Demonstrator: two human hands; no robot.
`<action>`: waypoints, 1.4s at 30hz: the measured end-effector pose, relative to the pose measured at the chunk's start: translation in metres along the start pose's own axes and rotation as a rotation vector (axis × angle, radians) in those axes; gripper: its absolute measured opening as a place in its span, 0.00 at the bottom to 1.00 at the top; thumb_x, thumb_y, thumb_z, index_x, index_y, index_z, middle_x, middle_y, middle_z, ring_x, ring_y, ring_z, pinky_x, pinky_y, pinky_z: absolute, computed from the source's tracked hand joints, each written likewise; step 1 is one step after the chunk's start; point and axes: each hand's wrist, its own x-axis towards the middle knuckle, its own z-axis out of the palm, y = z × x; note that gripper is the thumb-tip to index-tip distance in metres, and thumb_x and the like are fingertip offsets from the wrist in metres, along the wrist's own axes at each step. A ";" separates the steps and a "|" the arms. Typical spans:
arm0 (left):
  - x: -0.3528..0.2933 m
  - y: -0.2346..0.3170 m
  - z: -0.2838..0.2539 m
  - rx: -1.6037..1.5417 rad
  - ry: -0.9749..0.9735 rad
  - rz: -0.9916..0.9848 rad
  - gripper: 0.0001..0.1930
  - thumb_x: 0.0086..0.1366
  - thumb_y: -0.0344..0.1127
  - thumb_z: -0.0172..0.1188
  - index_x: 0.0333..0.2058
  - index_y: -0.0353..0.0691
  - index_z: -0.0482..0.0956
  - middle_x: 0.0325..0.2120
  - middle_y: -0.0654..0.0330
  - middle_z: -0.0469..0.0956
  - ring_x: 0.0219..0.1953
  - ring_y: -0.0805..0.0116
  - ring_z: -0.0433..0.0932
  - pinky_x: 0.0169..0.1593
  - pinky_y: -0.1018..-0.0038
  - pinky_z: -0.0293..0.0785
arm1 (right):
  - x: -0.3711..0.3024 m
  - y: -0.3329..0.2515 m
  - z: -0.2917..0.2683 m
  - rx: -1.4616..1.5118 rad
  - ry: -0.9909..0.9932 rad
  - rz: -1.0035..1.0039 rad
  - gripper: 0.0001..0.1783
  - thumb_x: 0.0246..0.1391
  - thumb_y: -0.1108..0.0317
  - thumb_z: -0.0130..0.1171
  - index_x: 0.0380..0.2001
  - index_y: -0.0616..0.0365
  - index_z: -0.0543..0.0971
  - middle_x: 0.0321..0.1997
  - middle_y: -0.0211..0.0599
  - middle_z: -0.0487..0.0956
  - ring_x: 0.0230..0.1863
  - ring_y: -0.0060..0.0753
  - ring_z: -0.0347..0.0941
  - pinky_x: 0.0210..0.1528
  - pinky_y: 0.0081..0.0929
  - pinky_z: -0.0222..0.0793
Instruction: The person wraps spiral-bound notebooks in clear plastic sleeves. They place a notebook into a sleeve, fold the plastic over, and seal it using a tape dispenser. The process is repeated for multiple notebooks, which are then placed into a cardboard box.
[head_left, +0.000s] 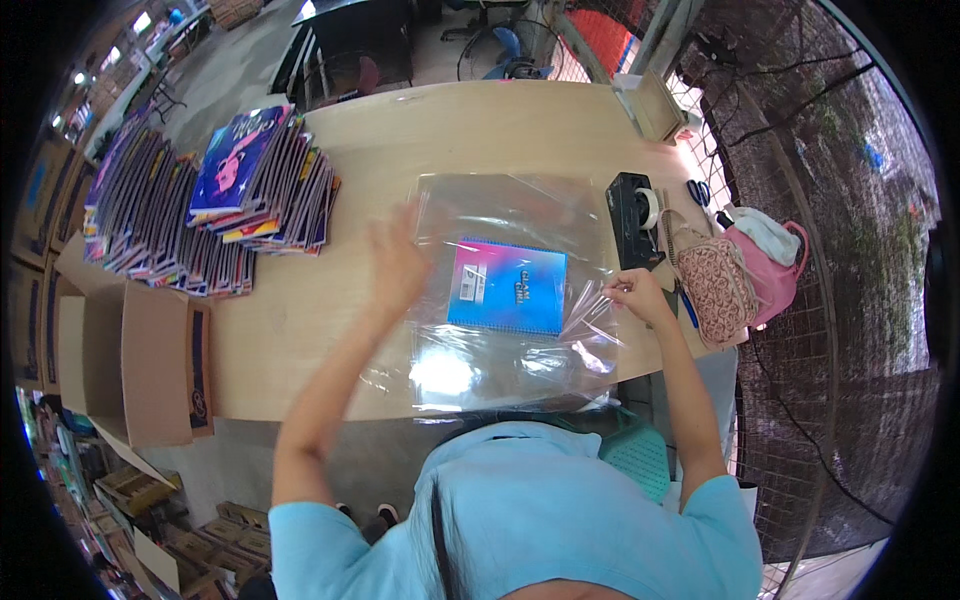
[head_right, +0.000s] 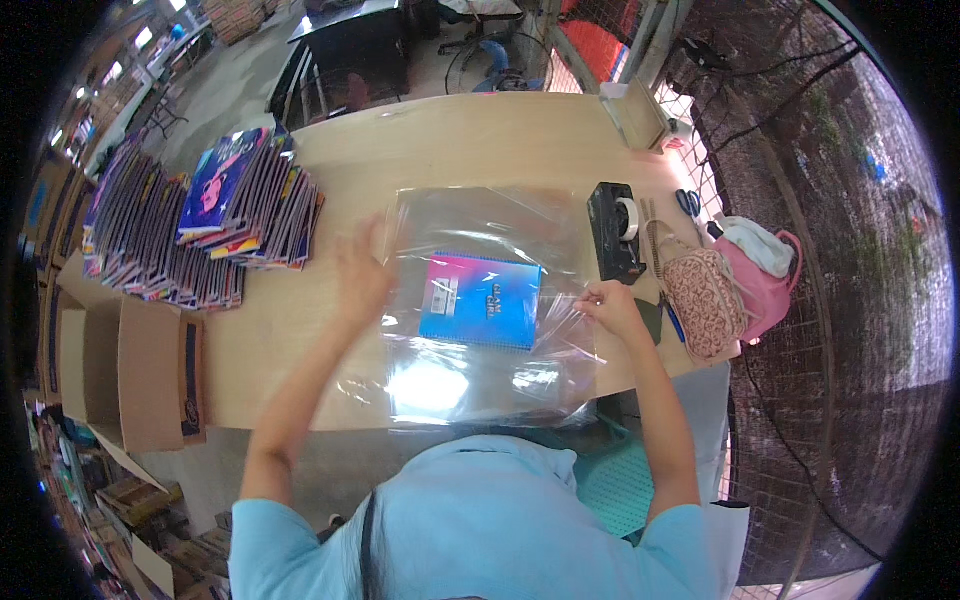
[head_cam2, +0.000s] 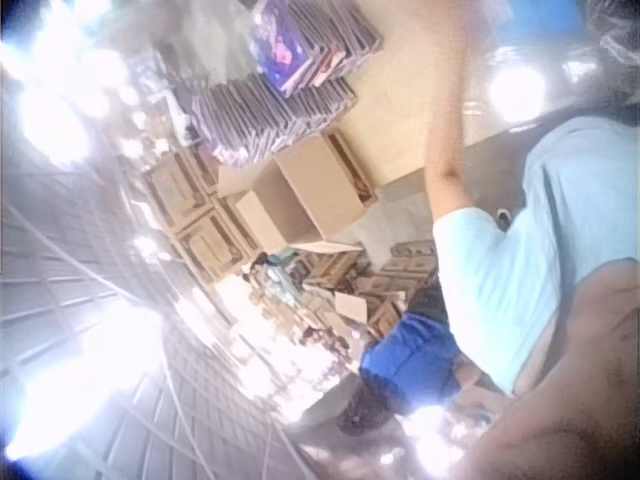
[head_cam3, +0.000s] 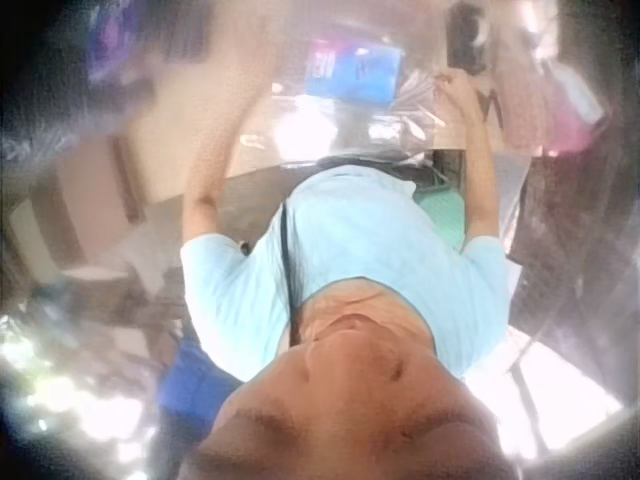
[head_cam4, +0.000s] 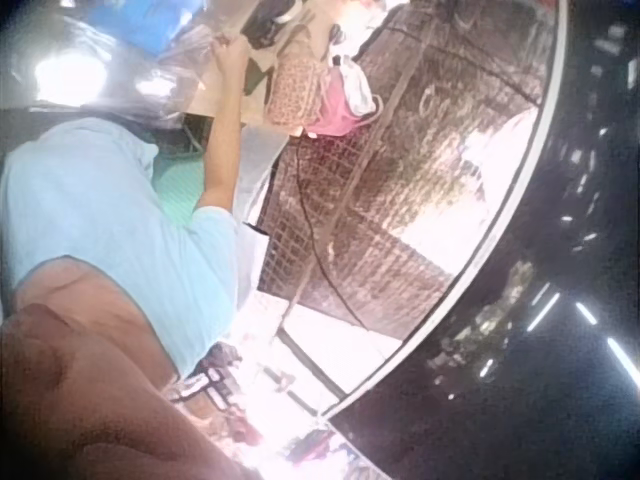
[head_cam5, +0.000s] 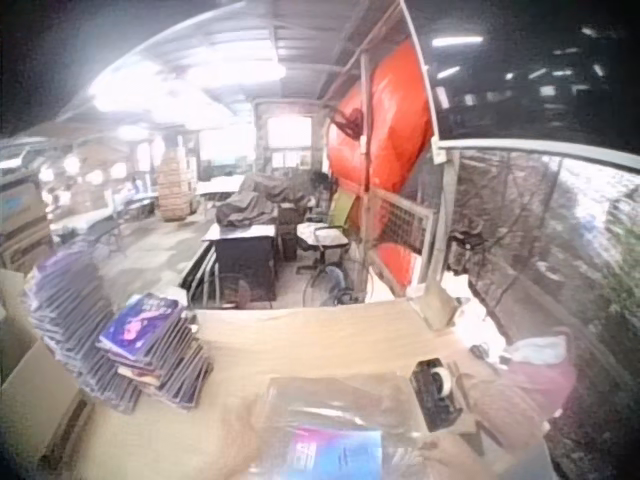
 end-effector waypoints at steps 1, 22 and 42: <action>-0.017 0.030 -0.002 -0.105 -0.101 0.209 0.41 0.50 0.34 0.63 0.64 0.51 0.56 0.66 0.59 0.53 0.66 0.57 0.53 0.63 0.44 0.48 | 0.007 0.002 0.002 0.007 -0.008 0.012 0.11 0.41 0.65 0.68 0.27 0.62 0.83 0.20 0.37 0.79 0.23 0.24 0.76 0.28 0.24 0.69; -0.076 0.142 0.030 -0.505 -0.397 0.008 0.45 0.50 0.63 0.61 0.65 0.71 0.51 0.68 0.48 0.39 0.67 0.35 0.41 0.56 0.27 0.45 | 0.047 0.004 0.008 -0.373 0.179 0.044 0.10 0.46 0.65 0.66 0.26 0.61 0.80 0.22 0.36 0.78 0.25 0.34 0.76 0.29 0.32 0.71; -0.147 0.112 -0.030 -0.868 -0.666 0.256 0.13 0.51 0.35 0.64 0.36 0.45 0.76 0.47 0.61 0.74 0.48 0.57 0.72 0.57 0.56 0.64 | 0.010 -0.058 0.058 -0.164 0.228 -0.371 0.13 0.43 0.62 0.68 0.31 0.56 0.80 0.40 0.40 0.75 0.44 0.45 0.70 0.47 0.37 0.67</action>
